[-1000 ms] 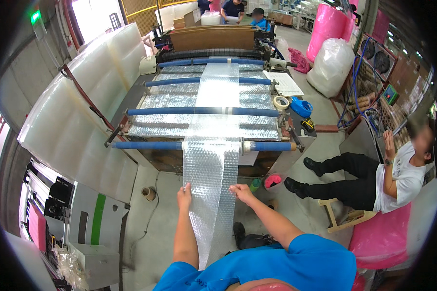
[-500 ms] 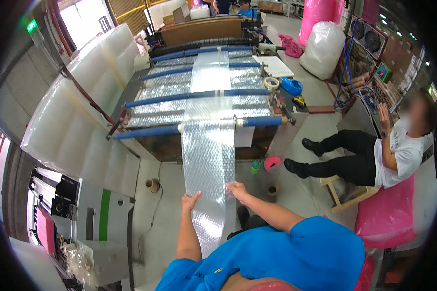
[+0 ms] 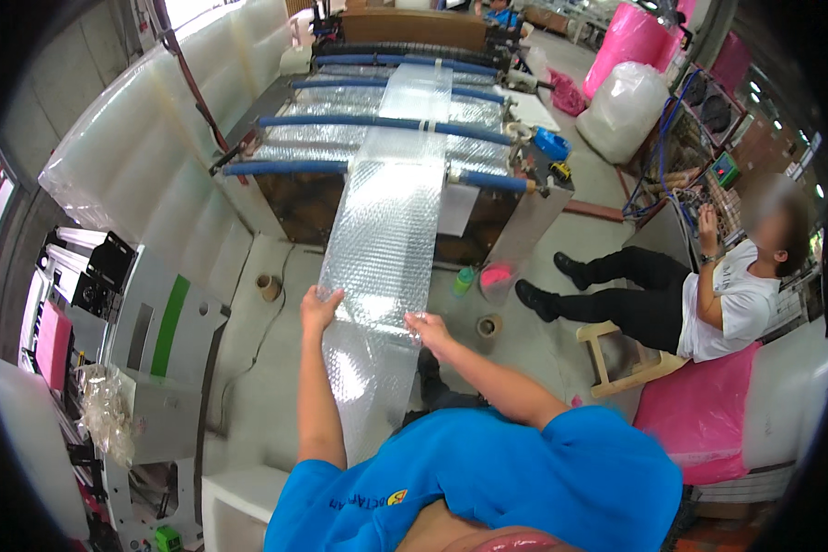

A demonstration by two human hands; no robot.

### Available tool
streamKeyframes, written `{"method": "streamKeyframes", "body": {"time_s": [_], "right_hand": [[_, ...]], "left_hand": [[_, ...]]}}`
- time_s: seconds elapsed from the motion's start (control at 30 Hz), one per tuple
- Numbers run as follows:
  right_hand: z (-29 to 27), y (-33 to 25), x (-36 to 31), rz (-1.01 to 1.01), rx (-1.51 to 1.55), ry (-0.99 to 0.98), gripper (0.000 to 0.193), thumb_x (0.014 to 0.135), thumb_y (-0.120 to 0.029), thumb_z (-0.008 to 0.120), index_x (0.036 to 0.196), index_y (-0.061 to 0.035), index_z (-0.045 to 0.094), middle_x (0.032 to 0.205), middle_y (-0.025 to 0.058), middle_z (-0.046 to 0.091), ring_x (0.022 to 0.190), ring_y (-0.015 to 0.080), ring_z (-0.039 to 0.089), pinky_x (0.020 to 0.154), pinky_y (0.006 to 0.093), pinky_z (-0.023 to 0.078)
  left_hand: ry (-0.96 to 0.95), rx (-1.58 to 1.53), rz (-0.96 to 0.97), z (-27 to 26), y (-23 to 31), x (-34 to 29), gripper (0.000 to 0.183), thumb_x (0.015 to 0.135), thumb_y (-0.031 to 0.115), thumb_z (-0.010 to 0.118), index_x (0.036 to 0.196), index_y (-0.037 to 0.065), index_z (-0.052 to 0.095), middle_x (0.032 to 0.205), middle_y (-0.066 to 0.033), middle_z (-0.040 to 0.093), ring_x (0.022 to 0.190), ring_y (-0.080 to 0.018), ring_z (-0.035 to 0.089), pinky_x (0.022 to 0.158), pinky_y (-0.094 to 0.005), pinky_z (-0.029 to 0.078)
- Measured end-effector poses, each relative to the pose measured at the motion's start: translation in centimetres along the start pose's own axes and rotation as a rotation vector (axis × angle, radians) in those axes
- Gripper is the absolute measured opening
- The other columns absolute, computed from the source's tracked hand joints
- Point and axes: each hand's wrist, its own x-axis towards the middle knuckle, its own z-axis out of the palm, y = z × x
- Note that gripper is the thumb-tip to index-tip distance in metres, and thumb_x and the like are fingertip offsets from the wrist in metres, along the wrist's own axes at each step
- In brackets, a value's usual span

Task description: The person handles a large sheet of bubble wrap, pulling it from a roll and smoothing it out on a conveyor belt. They repeatedly adjust the sheet with both hands to ensure it is flat and properly aligned on the rollers.

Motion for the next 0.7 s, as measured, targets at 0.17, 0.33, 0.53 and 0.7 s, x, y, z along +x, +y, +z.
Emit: {"method": "streamKeyframes", "body": {"time_s": [0.17,0.33,0.53,0.7], "right_hand": [[1.4,-4.1,-2.9,-0.038,0.094,-0.027,0.024,0.078,-0.029,0.050,0.080,-0.0052,0.052,0.070,-0.0005,0.050,0.061,0.0069,0.044,0.048,0.0207,0.036],[1.3,-3.9,-2.9,-0.003,0.113,-0.026,0.024,0.077,-0.031,0.051,0.082,-0.0074,0.052,0.071,-0.0016,0.050,0.061,0.0067,0.044,0.049,0.0213,0.036],[-0.7,-2.0,-1.6,0.168,-0.018,-0.043,0.026,0.076,-0.033,0.053,0.087,-0.0089,0.053,0.078,-0.0020,0.053,0.067,0.0072,0.048,0.055,0.0225,0.041],[-1.0,-0.5,-0.6,0.184,-0.088,-0.063,0.027,0.075,-0.032,0.054,0.089,-0.0091,0.053,0.081,-0.0016,0.054,0.068,0.0073,0.050,0.056,0.0226,0.043]], "left_hand": [[-0.124,-0.207,-0.059,-2.6,0.5,0.6,0.049,0.057,0.031,0.068,0.088,-0.004,0.052,0.080,-0.0148,0.058,0.070,-0.0202,0.056,0.062,-0.0295,0.043],[-0.104,-0.248,-0.078,-1.9,-0.7,-0.2,0.055,0.056,0.032,0.070,0.090,-0.007,0.052,0.079,-0.0143,0.058,0.069,-0.0185,0.056,0.062,-0.0280,0.043],[-0.091,-0.186,-0.088,0.1,-3.1,-2.9,0.054,0.056,0.037,0.068,0.087,-0.004,0.053,0.081,-0.0150,0.058,0.076,-0.0220,0.056,0.069,-0.0313,0.042],[-0.084,-0.087,-0.084,0.5,-3.6,-3.0,0.051,0.059,0.036,0.066,0.086,-0.004,0.053,0.081,-0.0158,0.058,0.076,-0.0237,0.056,0.069,-0.0317,0.042]]}}
